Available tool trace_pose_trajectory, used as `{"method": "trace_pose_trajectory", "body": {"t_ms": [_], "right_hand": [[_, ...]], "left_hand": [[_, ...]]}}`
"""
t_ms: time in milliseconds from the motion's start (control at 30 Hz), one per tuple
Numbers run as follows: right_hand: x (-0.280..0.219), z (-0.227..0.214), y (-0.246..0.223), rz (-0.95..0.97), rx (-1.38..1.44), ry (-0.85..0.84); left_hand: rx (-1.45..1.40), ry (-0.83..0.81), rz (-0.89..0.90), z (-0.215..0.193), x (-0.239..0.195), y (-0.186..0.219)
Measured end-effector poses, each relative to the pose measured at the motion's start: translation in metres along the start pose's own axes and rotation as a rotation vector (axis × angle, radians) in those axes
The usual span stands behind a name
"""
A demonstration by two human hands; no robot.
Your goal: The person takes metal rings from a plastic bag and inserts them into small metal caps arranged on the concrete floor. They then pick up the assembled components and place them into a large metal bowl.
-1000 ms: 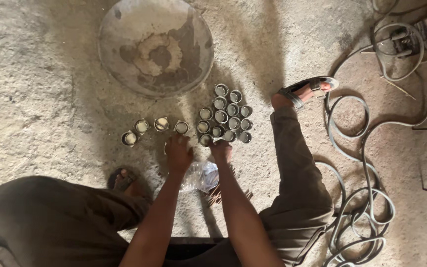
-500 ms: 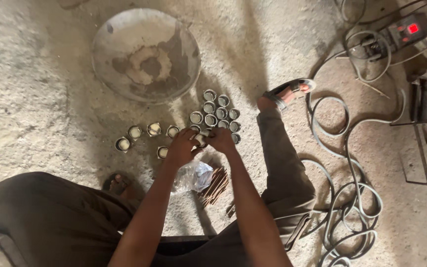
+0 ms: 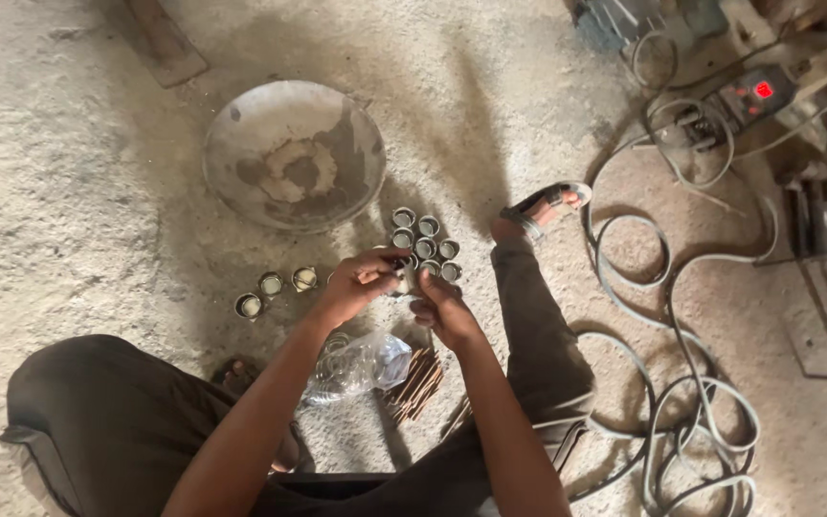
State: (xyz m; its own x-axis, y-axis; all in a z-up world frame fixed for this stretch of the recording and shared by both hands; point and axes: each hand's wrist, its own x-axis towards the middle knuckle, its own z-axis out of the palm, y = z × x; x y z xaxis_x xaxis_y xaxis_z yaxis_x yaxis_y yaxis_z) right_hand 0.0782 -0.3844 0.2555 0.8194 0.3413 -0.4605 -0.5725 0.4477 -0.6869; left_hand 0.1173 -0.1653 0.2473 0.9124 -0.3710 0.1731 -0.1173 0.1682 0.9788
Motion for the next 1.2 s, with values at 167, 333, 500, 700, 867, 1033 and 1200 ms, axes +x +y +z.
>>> {"method": "trace_pose_trajectory", "body": {"t_ms": [167, 333, 500, 700, 867, 1033, 1200], "right_hand": [[-0.007, -0.002, -0.009, -0.172, -0.018, -0.191], [-0.012, 0.006, -0.017, -0.193, -0.179, -0.083], [-0.012, 0.012, -0.017, -0.150, -0.440, 0.157], [-0.012, 0.018, -0.016, -0.229, -0.737, 0.281], [-0.025, 0.027, -0.021, -0.099, -0.139, 0.045], [-0.019, 0.034, -0.014, -0.196, 0.104, -0.082], [-0.018, 0.035, -0.007, -0.108, 0.183, -0.033]], "left_hand": [[0.453, 0.035, 0.249, 0.018, -0.002, 0.063], [0.703, -0.060, 0.278, 0.011, -0.006, 0.061], [0.524, -0.134, 0.080, 0.007, -0.016, 0.011], [-0.492, -0.100, -0.517, 0.023, -0.033, -0.023], [-0.322, 0.012, -0.566, 0.029, -0.021, 0.012], [-0.040, -0.029, -0.243, 0.021, -0.010, 0.054], [0.363, 0.000, 0.075, 0.022, -0.011, 0.083]]}}
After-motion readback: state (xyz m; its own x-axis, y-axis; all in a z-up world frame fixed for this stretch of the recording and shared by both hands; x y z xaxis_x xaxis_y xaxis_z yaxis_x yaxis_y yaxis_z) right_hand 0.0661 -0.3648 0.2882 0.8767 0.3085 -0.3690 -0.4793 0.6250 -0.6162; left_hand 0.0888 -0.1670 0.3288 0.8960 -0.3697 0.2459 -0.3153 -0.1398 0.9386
